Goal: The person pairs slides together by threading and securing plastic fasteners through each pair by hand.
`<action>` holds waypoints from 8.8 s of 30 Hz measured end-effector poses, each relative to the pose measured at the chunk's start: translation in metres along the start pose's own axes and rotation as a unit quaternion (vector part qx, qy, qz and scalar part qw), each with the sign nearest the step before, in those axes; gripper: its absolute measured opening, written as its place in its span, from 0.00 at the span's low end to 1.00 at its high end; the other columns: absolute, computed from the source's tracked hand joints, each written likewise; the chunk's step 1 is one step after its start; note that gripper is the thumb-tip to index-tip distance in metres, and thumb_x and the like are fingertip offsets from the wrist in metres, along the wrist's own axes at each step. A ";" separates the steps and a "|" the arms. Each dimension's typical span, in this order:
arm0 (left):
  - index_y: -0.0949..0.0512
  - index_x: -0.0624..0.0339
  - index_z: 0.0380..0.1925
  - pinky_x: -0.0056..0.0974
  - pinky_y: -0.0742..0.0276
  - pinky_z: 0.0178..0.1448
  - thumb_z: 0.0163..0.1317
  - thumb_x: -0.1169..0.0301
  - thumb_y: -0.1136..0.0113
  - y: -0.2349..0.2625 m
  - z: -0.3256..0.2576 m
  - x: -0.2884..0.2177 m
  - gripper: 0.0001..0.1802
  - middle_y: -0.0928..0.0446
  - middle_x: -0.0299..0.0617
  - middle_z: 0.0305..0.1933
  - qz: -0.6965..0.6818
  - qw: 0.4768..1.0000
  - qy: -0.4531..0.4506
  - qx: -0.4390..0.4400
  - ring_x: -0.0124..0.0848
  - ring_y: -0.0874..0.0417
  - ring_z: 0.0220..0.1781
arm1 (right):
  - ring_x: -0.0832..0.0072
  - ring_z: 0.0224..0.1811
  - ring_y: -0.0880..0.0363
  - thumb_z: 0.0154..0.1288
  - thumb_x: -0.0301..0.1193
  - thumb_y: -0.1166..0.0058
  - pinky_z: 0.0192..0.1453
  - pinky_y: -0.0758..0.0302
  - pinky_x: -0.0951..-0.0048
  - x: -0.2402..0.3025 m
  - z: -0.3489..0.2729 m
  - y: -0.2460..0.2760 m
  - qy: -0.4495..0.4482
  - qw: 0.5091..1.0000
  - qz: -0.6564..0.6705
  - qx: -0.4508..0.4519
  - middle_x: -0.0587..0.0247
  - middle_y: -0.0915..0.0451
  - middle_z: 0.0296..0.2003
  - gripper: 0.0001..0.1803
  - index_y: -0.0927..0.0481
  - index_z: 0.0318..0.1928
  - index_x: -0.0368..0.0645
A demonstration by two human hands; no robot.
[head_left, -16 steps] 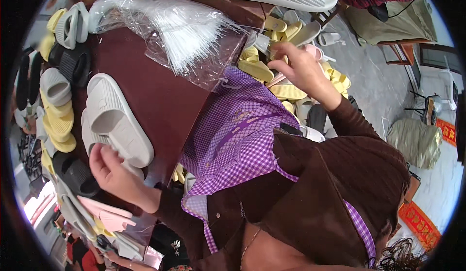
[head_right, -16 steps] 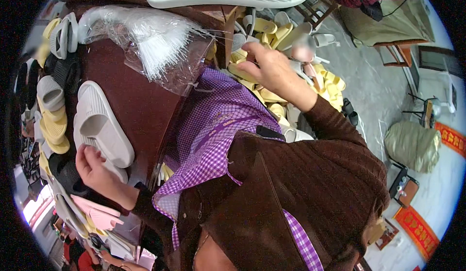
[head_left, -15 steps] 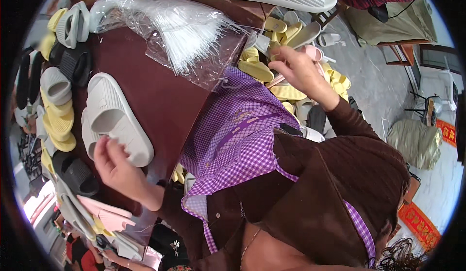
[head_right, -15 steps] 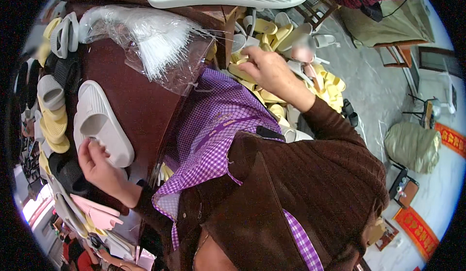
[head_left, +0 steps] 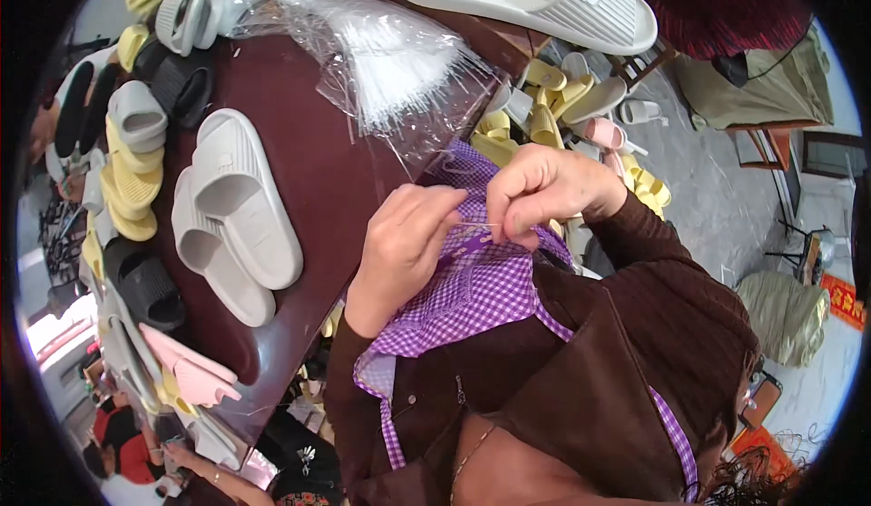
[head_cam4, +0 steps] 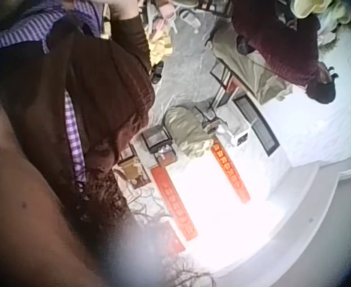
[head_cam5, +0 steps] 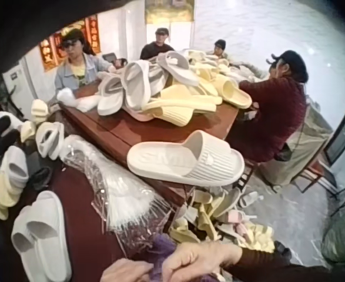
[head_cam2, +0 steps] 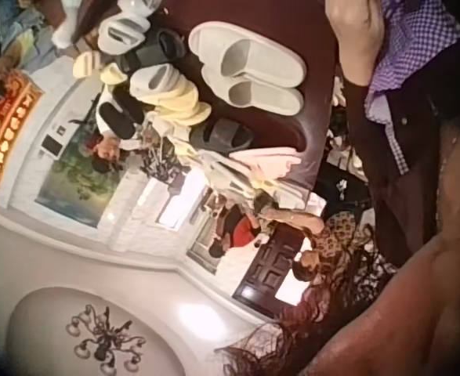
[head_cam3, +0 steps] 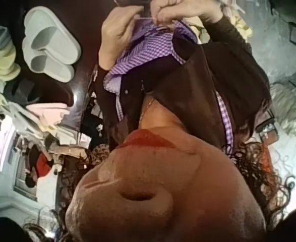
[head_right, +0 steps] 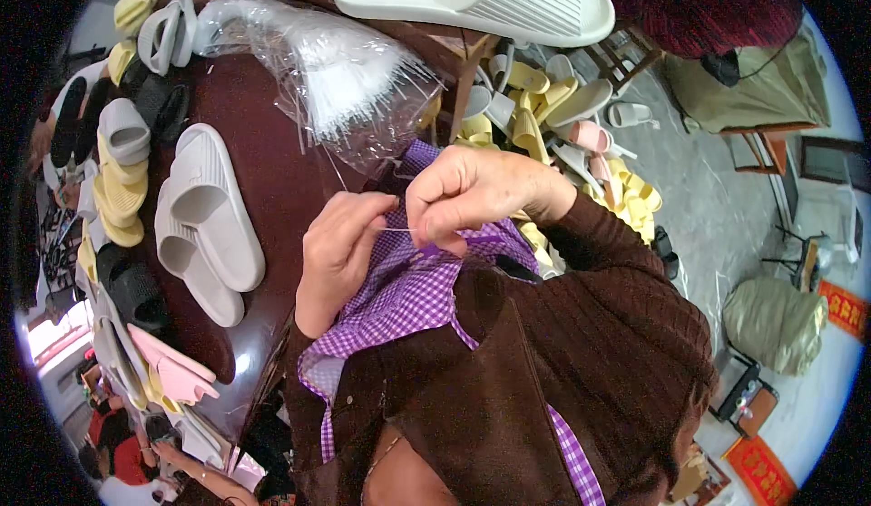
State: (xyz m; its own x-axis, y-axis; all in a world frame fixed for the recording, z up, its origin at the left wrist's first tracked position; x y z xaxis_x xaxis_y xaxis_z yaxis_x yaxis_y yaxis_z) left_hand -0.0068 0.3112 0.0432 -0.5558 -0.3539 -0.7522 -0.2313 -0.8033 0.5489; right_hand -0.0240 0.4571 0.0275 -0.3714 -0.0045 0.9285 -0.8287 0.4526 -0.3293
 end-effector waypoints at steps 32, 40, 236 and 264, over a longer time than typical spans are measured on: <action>0.26 0.72 0.45 0.27 0.50 0.17 0.70 0.67 0.54 0.155 -0.192 -0.006 0.16 0.42 0.28 0.10 -0.374 0.817 0.106 -0.427 0.17 0.45 0.11 | 0.59 0.46 0.23 0.59 0.23 0.49 0.51 0.27 0.62 0.065 0.153 0.045 0.275 0.659 -0.643 -0.277 0.58 0.20 0.42 0.12 0.23 0.45 0.39; 0.24 0.72 0.38 0.31 0.34 0.24 0.67 0.73 0.51 0.120 -0.129 0.001 0.11 0.25 0.37 0.19 -0.106 0.882 0.374 -0.267 0.26 0.27 0.19 | 0.65 0.34 0.22 0.51 0.23 0.44 0.38 0.27 0.70 0.087 0.130 -0.109 0.462 0.696 -0.550 0.000 0.57 0.21 0.32 0.14 0.22 0.41 0.36; 0.20 0.61 0.30 0.22 0.44 0.18 0.57 0.74 0.42 0.215 -0.074 0.144 0.03 0.27 0.28 0.19 -0.275 0.842 0.274 -0.375 0.13 0.37 0.15 | 0.66 0.28 0.22 0.56 0.28 0.45 0.44 0.32 0.67 0.067 0.291 -0.036 0.408 0.782 -0.410 -0.233 0.64 0.22 0.21 0.03 0.21 0.27 0.44; 0.29 0.64 0.48 0.27 0.27 0.23 0.68 0.63 0.52 0.226 -0.201 0.157 0.16 0.24 0.43 0.31 -0.209 0.798 0.386 -0.412 0.28 0.24 0.23 | 0.48 0.45 0.26 0.51 0.29 0.42 0.46 0.28 0.55 0.036 0.288 -0.074 0.254 0.816 -0.492 -0.166 0.40 0.26 0.40 0.23 0.33 0.46 0.33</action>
State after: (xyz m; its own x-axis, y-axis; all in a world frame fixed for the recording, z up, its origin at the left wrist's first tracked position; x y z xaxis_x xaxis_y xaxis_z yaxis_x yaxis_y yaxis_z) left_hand 0.0145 -0.0227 -0.0239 0.1645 0.0944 -0.9819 0.5136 -0.8580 0.0036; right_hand -0.0966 0.1665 0.0360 0.6964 -0.1800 0.6947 -0.4308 0.6694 0.6052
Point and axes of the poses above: each hand's wrist, its own z-axis towards the middle knuckle, its own y-axis out of the back of the hand, x = y × z, the point moved 6 cm from there along z, towards the middle knuckle
